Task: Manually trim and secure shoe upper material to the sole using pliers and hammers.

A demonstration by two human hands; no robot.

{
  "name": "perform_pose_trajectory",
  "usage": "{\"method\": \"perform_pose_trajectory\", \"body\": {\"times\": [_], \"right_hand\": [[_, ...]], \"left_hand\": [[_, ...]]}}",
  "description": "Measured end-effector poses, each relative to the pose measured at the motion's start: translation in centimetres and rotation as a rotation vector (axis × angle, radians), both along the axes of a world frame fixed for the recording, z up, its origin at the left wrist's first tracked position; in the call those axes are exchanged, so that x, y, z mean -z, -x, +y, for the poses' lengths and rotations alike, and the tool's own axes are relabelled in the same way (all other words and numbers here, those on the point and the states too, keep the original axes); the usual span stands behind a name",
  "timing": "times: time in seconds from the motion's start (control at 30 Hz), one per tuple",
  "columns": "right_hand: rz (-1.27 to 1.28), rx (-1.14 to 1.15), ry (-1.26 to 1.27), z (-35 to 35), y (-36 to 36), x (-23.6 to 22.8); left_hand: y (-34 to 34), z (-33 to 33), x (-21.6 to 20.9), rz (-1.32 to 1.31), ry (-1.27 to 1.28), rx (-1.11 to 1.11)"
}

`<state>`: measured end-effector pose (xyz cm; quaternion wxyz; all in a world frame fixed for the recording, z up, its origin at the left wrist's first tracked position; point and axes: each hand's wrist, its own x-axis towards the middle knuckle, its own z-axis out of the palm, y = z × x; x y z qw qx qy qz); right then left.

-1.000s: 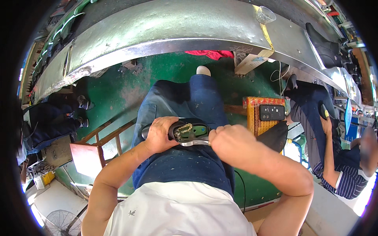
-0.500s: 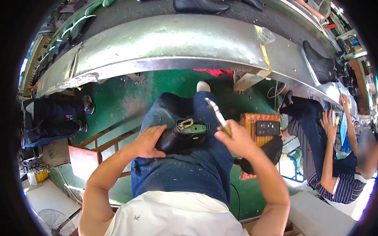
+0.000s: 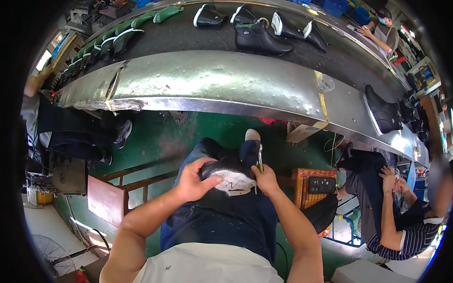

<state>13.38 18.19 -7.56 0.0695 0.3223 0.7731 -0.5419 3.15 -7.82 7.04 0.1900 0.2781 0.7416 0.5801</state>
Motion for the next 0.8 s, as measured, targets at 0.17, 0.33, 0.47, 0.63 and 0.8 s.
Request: {"method": "perform_pose_trajectory", "body": {"times": [0.17,0.33,0.47,0.63,0.8], "right_hand": [[-0.085,0.016,0.048,0.2,-1.8,-2.7],[0.044,0.055,0.497,1.0,-6.1,-8.2],[0.008,0.314,0.662,-0.3,-9.8,-10.8],[-0.067,-0.232,0.298,0.4,-12.7,-9.3],[-0.145,-0.262,0.393,-0.1,-9.9,-11.3]], "left_hand": [[1.2,5.1,1.5,-0.063,-0.273,-0.129],[6.3,8.3,-1.5,-0.220,-0.278,0.058],[7.1,12.9,2.2,-0.445,0.250,0.125],[1.4,9.1,16.0,-0.894,0.077,0.096],[-0.8,8.5,16.0,-0.650,0.105,0.092]]}}
